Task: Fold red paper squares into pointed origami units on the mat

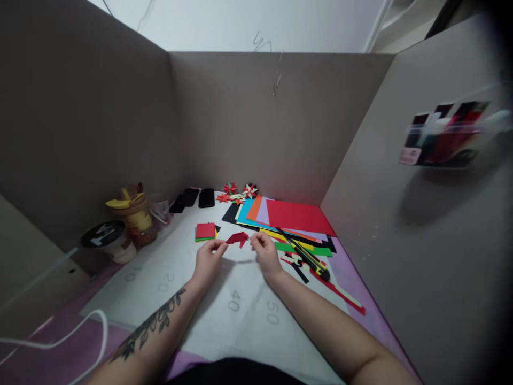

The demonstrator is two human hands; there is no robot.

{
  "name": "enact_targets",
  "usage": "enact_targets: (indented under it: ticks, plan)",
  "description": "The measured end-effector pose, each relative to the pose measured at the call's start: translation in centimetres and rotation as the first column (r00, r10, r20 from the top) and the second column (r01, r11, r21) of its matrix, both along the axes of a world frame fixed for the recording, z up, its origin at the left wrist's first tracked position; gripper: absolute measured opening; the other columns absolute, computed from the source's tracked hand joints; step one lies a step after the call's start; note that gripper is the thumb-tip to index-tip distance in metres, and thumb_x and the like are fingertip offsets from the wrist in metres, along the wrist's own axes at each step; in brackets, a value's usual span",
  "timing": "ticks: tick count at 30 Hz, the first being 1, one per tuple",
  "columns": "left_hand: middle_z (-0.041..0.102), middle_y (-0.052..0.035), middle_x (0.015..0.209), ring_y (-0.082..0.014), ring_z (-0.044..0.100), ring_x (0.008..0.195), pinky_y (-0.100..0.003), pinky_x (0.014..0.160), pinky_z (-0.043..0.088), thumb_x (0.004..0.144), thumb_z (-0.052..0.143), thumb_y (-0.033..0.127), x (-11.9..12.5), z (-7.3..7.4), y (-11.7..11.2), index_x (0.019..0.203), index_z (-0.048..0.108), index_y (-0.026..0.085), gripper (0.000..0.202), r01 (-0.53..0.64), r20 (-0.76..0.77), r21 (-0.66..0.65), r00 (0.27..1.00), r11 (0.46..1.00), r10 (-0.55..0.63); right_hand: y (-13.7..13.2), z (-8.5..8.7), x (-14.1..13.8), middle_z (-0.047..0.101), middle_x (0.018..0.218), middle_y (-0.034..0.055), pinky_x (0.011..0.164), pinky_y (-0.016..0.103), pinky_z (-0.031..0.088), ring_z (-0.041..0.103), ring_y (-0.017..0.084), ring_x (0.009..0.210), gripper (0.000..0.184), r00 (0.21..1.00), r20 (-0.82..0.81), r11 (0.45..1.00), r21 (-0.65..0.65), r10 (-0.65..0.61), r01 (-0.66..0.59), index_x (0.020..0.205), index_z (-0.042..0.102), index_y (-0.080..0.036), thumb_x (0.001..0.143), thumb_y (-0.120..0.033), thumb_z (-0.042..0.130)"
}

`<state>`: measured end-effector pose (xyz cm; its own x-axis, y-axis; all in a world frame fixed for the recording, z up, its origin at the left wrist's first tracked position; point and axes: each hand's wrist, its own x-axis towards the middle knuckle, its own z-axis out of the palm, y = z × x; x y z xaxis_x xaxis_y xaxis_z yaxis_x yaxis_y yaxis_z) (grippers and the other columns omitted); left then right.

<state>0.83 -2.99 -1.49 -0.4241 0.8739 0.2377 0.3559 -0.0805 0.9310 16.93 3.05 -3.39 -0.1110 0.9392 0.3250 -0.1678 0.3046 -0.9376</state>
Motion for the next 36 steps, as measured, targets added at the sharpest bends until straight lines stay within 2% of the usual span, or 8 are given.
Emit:
enact_targets:
  ticks: [2,7,15,20,26,29,33,36]
  plan:
    - [0.067,-0.0037,0.075,-0.0165,0.057,0.072,-0.026,0.067,0.043,0.072,0.059,0.032,0.0,0.1,-0.1,0.073,0.066,0.016,0.018,0.008,-0.056,0.029,0.998,1.000,-0.006,-0.4,0.2,0.1,0.055,0.076,-0.0003,0.061,0.025,0.040,0.048,0.013,0.066,0.016,0.999,0.040,0.998,0.048,0.034,-0.036,0.081,0.058,-0.020,0.080,-0.035,0.055]
    - [0.067,-0.0041,0.077,-0.0170,0.058,0.073,-0.025,0.063,0.043,0.074,0.057,0.032,0.2,0.3,-0.5,0.073,0.067,0.017,0.017,0.035,-0.142,0.050,0.989,0.998,-0.028,-0.6,0.1,0.1,0.056,0.085,0.0021,0.064,0.026,0.042,0.051,0.015,0.074,0.017,0.995,0.078,0.995,0.075,0.064,-0.070,0.087,0.058,-0.021,0.081,-0.035,0.053]
    - [0.066,-0.0041,0.077,-0.0169,0.058,0.073,-0.024,0.058,0.042,0.074,0.058,0.031,0.2,0.2,-0.5,0.072,0.067,0.018,0.016,0.039,-0.168,0.076,0.986,0.996,-0.026,-0.5,0.0,0.1,0.057,0.081,0.0017,0.064,0.026,0.042,0.053,0.015,0.073,0.017,0.989,0.029,0.989,0.015,0.144,-0.145,0.087,0.056,-0.021,0.080,-0.036,0.053]
    - [0.066,-0.0039,0.075,-0.0175,0.058,0.072,-0.024,0.058,0.042,0.073,0.059,0.032,0.1,0.0,-0.5,0.072,0.068,0.019,0.016,0.037,-0.126,0.089,0.992,0.995,-0.025,-0.5,0.0,0.1,0.057,0.081,0.0022,0.062,0.025,0.042,0.054,0.015,0.074,0.016,0.990,-0.026,0.991,-0.016,0.135,-0.136,0.086,0.055,-0.021,0.080,-0.035,0.051]
    - [0.066,-0.0042,0.077,-0.0171,0.058,0.073,-0.024,0.058,0.042,0.075,0.058,0.030,0.1,0.0,-0.6,0.073,0.068,0.019,0.015,0.058,-0.192,0.097,0.981,0.994,-0.039,-0.5,0.0,0.2,0.060,0.084,0.0026,0.063,0.025,0.042,0.056,0.015,0.074,0.017,0.985,-0.022,0.985,-0.020,0.171,-0.171,0.085,0.057,-0.021,0.080,-0.036,0.052]
    - [0.066,-0.0041,0.077,-0.0170,0.058,0.073,-0.024,0.058,0.041,0.075,0.058,0.031,0.1,0.1,-0.6,0.073,0.068,0.020,0.015,0.067,-0.211,0.115,0.977,0.991,-0.041,-0.5,-0.3,0.0,0.062,0.086,0.0048,0.063,0.026,0.043,0.059,0.015,0.074,0.025,0.974,-0.036,0.972,-0.068,0.222,-0.224,0.082,0.061,-0.018,0.081,-0.041,0.051]
    - [0.067,-0.0046,0.079,-0.0176,0.058,0.074,-0.025,0.058,0.041,0.075,0.059,0.032,0.3,0.3,-0.8,0.075,0.068,0.020,0.016,0.074,-0.202,0.127,0.978,0.989,-0.047,-0.5,-0.7,-0.2,0.065,0.073,0.0079,0.059,0.028,0.045,0.062,0.018,0.068,0.041,0.955,-0.106,0.927,-0.229,0.279,-0.296,0.076,0.066,-0.014,0.081,-0.050,0.047]
    - [0.068,-0.0055,0.086,-0.0184,0.060,0.078,-0.025,0.062,0.043,0.074,0.059,0.034,0.5,0.6,-1.0,0.083,0.068,0.019,0.019,0.096,-0.120,0.080,0.989,0.992,-0.086,-0.5,-0.8,-0.4,0.066,0.070,0.0071,0.061,0.028,0.046,0.062,0.018,0.067,0.032,0.968,-0.091,0.935,-0.253,0.234,-0.250,0.074,0.067,-0.014,0.074,-0.045,0.059]
